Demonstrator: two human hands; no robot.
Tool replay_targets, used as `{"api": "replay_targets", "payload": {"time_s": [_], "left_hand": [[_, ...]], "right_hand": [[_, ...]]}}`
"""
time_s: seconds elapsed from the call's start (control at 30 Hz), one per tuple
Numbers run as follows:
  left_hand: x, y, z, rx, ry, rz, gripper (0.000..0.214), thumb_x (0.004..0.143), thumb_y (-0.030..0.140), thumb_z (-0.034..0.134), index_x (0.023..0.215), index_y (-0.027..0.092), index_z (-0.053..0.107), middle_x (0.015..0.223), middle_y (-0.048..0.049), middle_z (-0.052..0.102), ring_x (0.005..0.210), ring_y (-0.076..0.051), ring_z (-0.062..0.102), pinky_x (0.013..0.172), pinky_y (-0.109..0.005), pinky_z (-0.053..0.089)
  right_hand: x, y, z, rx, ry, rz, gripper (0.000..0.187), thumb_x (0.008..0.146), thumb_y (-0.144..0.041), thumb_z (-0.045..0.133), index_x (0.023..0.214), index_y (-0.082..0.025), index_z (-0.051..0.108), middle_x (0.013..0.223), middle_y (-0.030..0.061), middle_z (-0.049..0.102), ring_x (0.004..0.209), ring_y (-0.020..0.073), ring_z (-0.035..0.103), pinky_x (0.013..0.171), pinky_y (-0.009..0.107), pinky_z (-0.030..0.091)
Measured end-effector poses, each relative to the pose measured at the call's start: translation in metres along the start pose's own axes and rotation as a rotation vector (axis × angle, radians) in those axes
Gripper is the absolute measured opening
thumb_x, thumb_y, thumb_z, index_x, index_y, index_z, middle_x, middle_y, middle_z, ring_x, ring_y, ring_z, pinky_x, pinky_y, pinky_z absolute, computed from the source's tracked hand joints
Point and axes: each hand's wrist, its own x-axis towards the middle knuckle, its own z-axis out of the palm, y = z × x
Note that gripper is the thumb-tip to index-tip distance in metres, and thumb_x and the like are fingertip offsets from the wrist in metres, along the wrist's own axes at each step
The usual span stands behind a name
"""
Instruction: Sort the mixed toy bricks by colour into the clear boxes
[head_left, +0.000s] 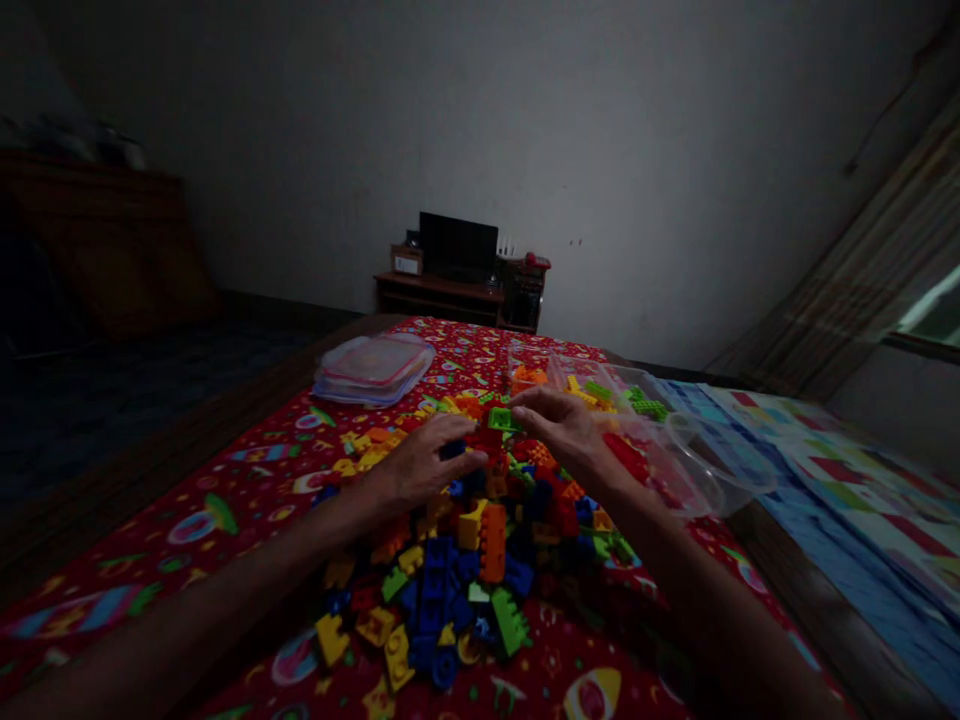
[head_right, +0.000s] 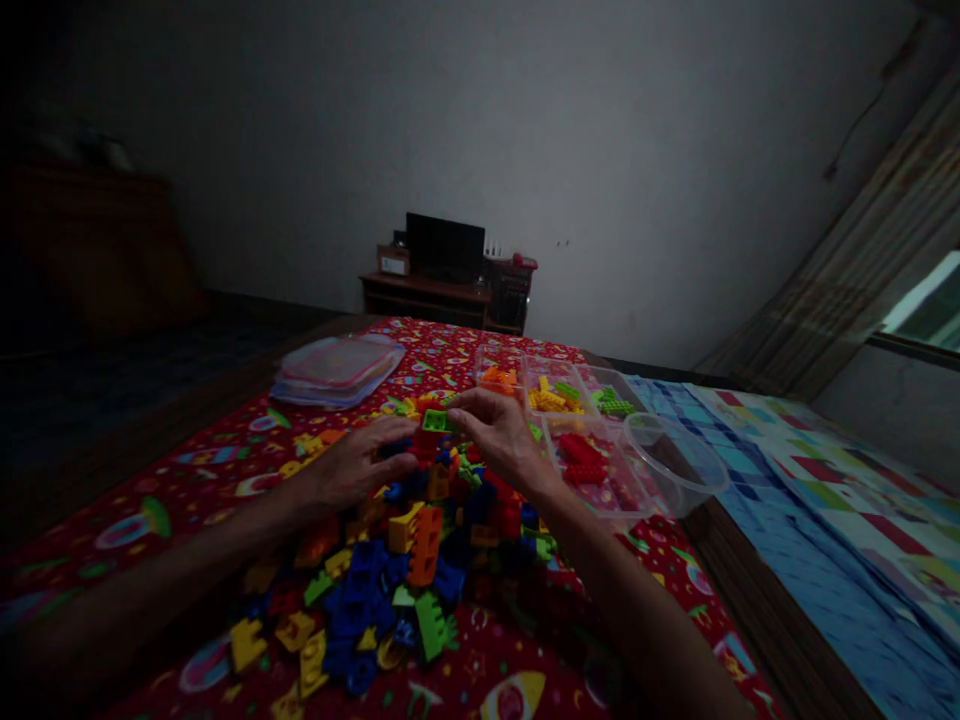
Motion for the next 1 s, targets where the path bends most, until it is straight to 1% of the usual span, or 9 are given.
{"api": "replay_targets", "payload": {"time_s": [0.13,0.23,0.33,0.47,0.53,0.63,0.8,0.9,1.0], "left_hand": [[-0.006,0.015,0.008,0.052,-0.019,-0.059,0.039,0.081,0.053,0.052,0.087,0.02,0.071,0.087,-0.0046,0.071,0.079,-0.021,0.064,0.071,-0.028,0.051],[-0.006,0.016,0.009,0.119,0.008,-0.123,0.036,0.083,0.046,0.048,0.074,0.018,0.068,0.073,-0.0036,0.068,0.07,-0.019,0.063,0.062,-0.026,0.047],[-0.003,0.011,0.006,0.183,0.048,-0.196,0.039,0.083,0.047,0.046,0.063,0.017,0.061,0.065,-0.0037,0.066,0.062,-0.018,0.06,0.056,-0.027,0.043],[-0.002,0.004,0.006,0.222,-0.021,-0.126,0.035,0.081,0.046,0.048,0.065,0.018,0.059,0.069,-0.0032,0.065,0.063,-0.018,0.059,0.057,-0.026,0.043],[-0.003,0.002,0.008,0.245,-0.059,-0.085,0.032,0.082,0.045,0.047,0.066,0.019,0.058,0.071,-0.0035,0.064,0.065,-0.017,0.059,0.058,-0.026,0.043],[-0.004,0.0,0.011,0.263,-0.069,-0.042,0.032,0.083,0.045,0.045,0.066,0.019,0.054,0.074,-0.0041,0.063,0.068,-0.018,0.059,0.062,-0.027,0.043],[-0.004,-0.004,0.014,0.249,-0.066,-0.03,0.032,0.083,0.047,0.042,0.067,0.02,0.05,0.072,-0.0034,0.059,0.066,-0.018,0.055,0.061,-0.028,0.041],[-0.004,-0.006,0.015,0.224,-0.056,-0.038,0.034,0.083,0.048,0.042,0.065,0.021,0.048,0.072,-0.0032,0.057,0.066,-0.018,0.054,0.062,-0.029,0.041],[-0.005,-0.008,0.015,0.212,-0.049,-0.038,0.035,0.084,0.05,0.041,0.065,0.021,0.047,0.071,-0.0028,0.056,0.065,-0.018,0.054,0.063,-0.029,0.042]], "right_hand": [[-0.007,-0.002,0.016,0.02,0.016,-0.034,0.022,0.076,-0.04,0.065,0.076,-0.018,0.065,0.07,-0.0013,0.062,0.065,0.0099,0.059,0.062,0.022,0.049],[-0.013,0.0,0.016,0.085,-0.034,0.025,0.025,0.076,-0.043,0.065,0.075,-0.017,0.064,0.066,-0.0019,0.061,0.056,0.0089,0.056,0.055,0.021,0.048],[-0.016,0.002,0.01,0.089,-0.055,0.054,0.029,0.075,-0.046,0.065,0.076,-0.017,0.064,0.064,-0.0017,0.062,0.053,0.0089,0.057,0.053,0.022,0.049],[-0.009,0.002,-0.009,-0.064,0.109,-0.05,0.025,0.076,-0.041,0.064,0.078,-0.017,0.067,0.068,-0.0001,0.065,0.058,0.0105,0.06,0.057,0.023,0.051],[-0.002,0.004,-0.027,-0.127,0.187,-0.071,0.024,0.075,-0.038,0.064,0.08,-0.016,0.067,0.071,0.0015,0.067,0.06,0.012,0.062,0.059,0.025,0.053],[0.012,0.01,-0.066,-0.256,0.28,-0.061,0.022,0.073,-0.034,0.062,0.081,-0.014,0.068,0.075,0.0041,0.069,0.064,0.014,0.065,0.063,0.027,0.055],[0.041,0.022,-0.148,-0.757,0.435,0.109,0.025,0.076,-0.02,0.052,0.087,-0.01,0.071,0.077,0.0086,0.071,0.061,0.0166,0.067,0.059,0.025,0.053],[0.056,0.028,-0.19,-1.151,0.421,0.243,0.029,0.078,-0.014,0.047,0.092,-0.008,0.072,0.078,0.0124,0.072,0.073,0.0206,0.069,0.068,0.027,0.051],[0.066,0.041,-0.21,-1.396,0.276,0.371,0.029,0.08,-0.014,0.047,0.094,-0.009,0.072,0.092,0.0169,0.072,0.09,0.0245,0.068,0.073,0.027,0.049]]}}
